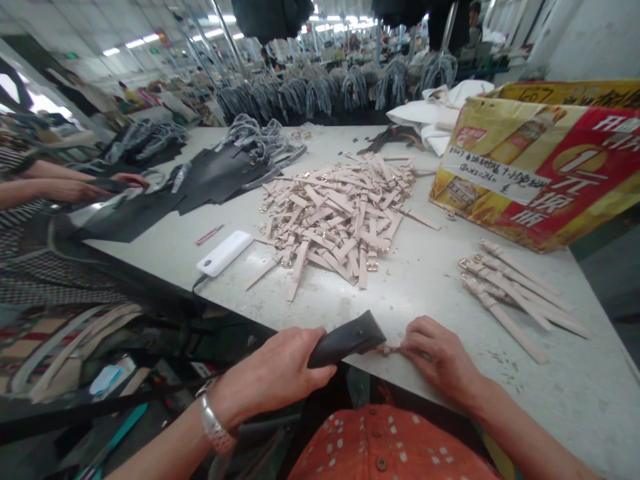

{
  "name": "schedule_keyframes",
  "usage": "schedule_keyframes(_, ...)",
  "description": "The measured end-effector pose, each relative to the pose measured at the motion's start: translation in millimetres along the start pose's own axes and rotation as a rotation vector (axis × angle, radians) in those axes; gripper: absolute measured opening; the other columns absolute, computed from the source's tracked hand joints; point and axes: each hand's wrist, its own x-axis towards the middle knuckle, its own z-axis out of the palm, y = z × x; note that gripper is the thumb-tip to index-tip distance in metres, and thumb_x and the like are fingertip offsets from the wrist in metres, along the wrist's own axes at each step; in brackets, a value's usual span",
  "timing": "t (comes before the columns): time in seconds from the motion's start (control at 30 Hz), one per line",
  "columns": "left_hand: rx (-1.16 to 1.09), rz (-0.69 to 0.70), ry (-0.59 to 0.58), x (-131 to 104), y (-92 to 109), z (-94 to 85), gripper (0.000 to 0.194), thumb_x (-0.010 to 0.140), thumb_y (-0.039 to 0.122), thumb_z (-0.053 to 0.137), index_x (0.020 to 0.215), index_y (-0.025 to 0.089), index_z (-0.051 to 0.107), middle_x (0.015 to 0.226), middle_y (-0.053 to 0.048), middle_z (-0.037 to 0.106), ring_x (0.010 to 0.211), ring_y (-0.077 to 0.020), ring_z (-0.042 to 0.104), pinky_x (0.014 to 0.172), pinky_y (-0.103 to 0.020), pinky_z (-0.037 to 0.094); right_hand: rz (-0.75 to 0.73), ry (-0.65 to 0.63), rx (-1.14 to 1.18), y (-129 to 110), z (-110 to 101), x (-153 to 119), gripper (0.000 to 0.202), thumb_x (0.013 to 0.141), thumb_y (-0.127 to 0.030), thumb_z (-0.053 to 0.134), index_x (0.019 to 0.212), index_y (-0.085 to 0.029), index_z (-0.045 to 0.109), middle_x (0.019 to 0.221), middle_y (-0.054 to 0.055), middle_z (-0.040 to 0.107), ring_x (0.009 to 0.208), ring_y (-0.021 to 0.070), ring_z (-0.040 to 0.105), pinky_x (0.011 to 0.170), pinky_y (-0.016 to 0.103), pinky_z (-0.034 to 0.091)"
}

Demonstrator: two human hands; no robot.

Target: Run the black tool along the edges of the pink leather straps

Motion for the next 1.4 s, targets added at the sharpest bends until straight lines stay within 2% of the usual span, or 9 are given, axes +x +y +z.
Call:
schedule_keyframes(0.17, 0.124, -0.009, -0.034, -6, 5, 8.7, 0.031, 0.077, 0.045, 0.049, 0.094, 0.023, 0.062, 0.087, -0.004, 0.065, 0.085, -0.0228, 0.061, 0.074, -0.030, 0.045, 0.032, -0.006, 0.114, 3, -1, -3, 0.016, 0.088, -0.023, 0.049, 0.080, -0.021, 0.063, 0.082, 0.006, 0.059, 0.077, 0.0172, 0.056, 0.067, 0.028, 0.044)
schedule_keyframes(0.37, 0.244, 0.004, -0.114, -4, 34, 4.3, 0.030, 0.082, 0.036, 0.040, 0.098, 0.020, 0.060, 0.086, -0.008, 0.067, 0.086, -0.0270, 0.063, 0.074, -0.037, 0.048, 0.110, -0.069, 0.239, 5, -3, 1, 0.004, 0.080, -0.018, 0.056, 0.080, -0.019, 0.060, 0.083, 0.003, 0.058, 0.074, 0.0143, 0.056, 0.067, 0.026, 0.044)
schedule_keyframes(0.53, 0.278, 0.062, -0.120, 9, 52, 0.9, 0.026, 0.081, 0.035, 0.040, 0.089, 0.018, 0.058, 0.082, -0.009, 0.067, 0.081, -0.0273, 0.065, 0.071, -0.037, 0.049, 0.211, -0.054, 0.268, 0, -8, 1, 0.026, 0.072, -0.010, 0.055, 0.096, -0.019, 0.051, 0.083, 0.002, 0.058, 0.072, 0.0138, 0.054, 0.066, 0.026, 0.044)
schedule_keyframes(0.63, 0.265, 0.062, -0.103, 18, 53, 2.8, 0.027, 0.079, 0.039, 0.042, 0.086, 0.018, 0.059, 0.081, -0.009, 0.067, 0.081, -0.0279, 0.064, 0.069, -0.036, 0.049, 0.238, -0.064, 0.320, -2, -10, -1, 0.042, 0.070, -0.007, 0.053, 0.109, -0.020, 0.045, 0.091, 0.004, 0.058, 0.079, 0.0155, 0.056, 0.074, 0.029, 0.046)
schedule_keyframes(0.73, 0.211, 0.064, -0.069, 24, 48, 6.0, 0.027, 0.077, 0.041, 0.045, 0.084, 0.019, 0.060, 0.080, -0.008, 0.067, 0.080, -0.0261, 0.064, 0.067, -0.033, 0.047, 0.231, -0.070, 0.315, -1, -9, -2, 0.047, 0.069, -0.007, 0.051, 0.114, -0.020, 0.043, 0.096, 0.005, 0.058, 0.084, 0.0167, 0.056, 0.078, 0.032, 0.046)
schedule_keyframes(0.9, 0.008, 0.035, -0.078, 26, 31, 10.4, 0.028, 0.077, 0.041, 0.047, 0.086, 0.018, 0.061, 0.080, -0.005, 0.066, 0.072, -0.0183, 0.061, 0.061, -0.024, 0.044, 0.221, -0.060, 0.286, 2, -8, -1, 0.043, 0.073, -0.012, 0.052, 0.115, -0.020, 0.044, 0.092, 0.004, 0.058, 0.080, 0.0154, 0.055, 0.074, 0.030, 0.046)
schedule_keyframes(1.07, 0.039, 0.025, -0.038, 13, 15, 4.0, 0.030, 0.078, 0.044, 0.047, 0.087, 0.018, 0.060, 0.082, -0.004, 0.065, 0.074, -0.0175, 0.060, 0.064, -0.024, 0.043, 0.185, -0.040, 0.276, 8, -3, -4, 0.038, 0.076, -0.014, 0.052, 0.114, -0.020, 0.046, 0.090, 0.004, 0.059, 0.078, 0.0148, 0.056, 0.072, 0.029, 0.047)
schedule_keyframes(1.2, 0.115, 0.019, -0.093, 8, 22, -3.6, 0.030, 0.076, 0.043, 0.048, 0.086, 0.019, 0.061, 0.082, -0.005, 0.064, 0.076, -0.0187, 0.060, 0.064, -0.025, 0.044, 0.181, -0.037, 0.287, 10, 1, -6, 0.041, 0.075, -0.012, 0.053, 0.114, -0.021, 0.046, 0.089, 0.003, 0.059, 0.077, 0.0145, 0.056, 0.071, 0.029, 0.047)
schedule_keyframes(1.4, 0.152, 0.030, -0.130, 32, 45, -4.8, 0.031, 0.074, 0.042, 0.046, 0.084, 0.018, 0.063, 0.080, -0.007, 0.065, 0.073, -0.0203, 0.061, 0.062, -0.027, 0.045, 0.216, -0.020, 0.322, 9, 1, -4, 0.043, 0.076, -0.013, 0.055, 0.116, -0.022, 0.044, 0.089, 0.002, 0.058, 0.077, 0.0144, 0.056, 0.071, 0.029, 0.047)
